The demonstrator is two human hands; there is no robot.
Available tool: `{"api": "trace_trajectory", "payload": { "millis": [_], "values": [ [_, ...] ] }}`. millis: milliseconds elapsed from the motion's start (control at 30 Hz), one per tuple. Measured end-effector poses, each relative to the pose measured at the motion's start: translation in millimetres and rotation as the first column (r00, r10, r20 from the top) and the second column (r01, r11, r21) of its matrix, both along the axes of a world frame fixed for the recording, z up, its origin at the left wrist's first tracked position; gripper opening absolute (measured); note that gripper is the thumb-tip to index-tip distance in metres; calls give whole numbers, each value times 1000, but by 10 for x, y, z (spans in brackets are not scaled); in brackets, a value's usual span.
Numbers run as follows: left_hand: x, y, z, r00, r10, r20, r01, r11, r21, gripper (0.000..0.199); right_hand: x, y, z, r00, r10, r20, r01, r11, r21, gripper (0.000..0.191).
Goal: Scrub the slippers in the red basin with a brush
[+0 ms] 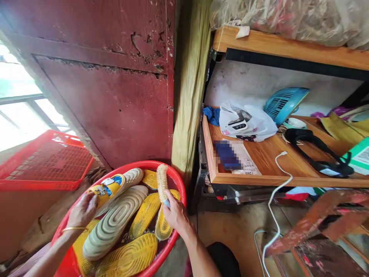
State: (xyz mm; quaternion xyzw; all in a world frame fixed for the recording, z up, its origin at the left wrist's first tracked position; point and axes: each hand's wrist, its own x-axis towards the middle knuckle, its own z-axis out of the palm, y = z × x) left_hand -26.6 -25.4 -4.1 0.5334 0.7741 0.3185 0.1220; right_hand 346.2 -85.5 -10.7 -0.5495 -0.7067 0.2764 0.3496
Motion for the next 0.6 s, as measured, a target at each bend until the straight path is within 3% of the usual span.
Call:
{"api": "trace_trajectory", "payload": {
  "millis": [100,167,200,233,267,300,400,467,600],
  "values": [
    [134,-203,-183,991,91,-97,-86,995,52,34,-1,1,-47,1000,-3,-2,3,1000,-13,69],
    [367,-366,-309,981,128,-144,-109,985,135,43,-4,-1,-74,1000,7,7,-7,1000,-15,69],
    [533,-439,-386,992,10,-130,6,993,117,45,-9,-2,-84,1000,18,14,-18,1000,-15,69],
    [725,-497,-476,977,-181,-110,187,981,46,43,-18,-3,-90,999,30,24,-30,999,-17,69],
    [930,-536,-576,923,-370,-106,365,929,-69,42,-30,-5,-93,999,38,37,-38,999,-20,68],
    [1136,-557,-684,887,-450,-104,437,891,-126,41,-43,-7,-94,998,42,54,-41,999,-23,67],
    [1643,-533,-994,883,-452,-127,416,878,-237,77,-72,-20,-110,993,33,110,-31,999,-17,64],
    [1826,-482,-1140,897,-420,-138,366,881,-299,92,-63,-31,-146,991,27,133,-26,1000,-3,65],
    [1839,-355,-1231,908,-410,-90,356,866,-351,81,23,-19,-269,986,4,165,0,1000,-26,67]
  ]
}}
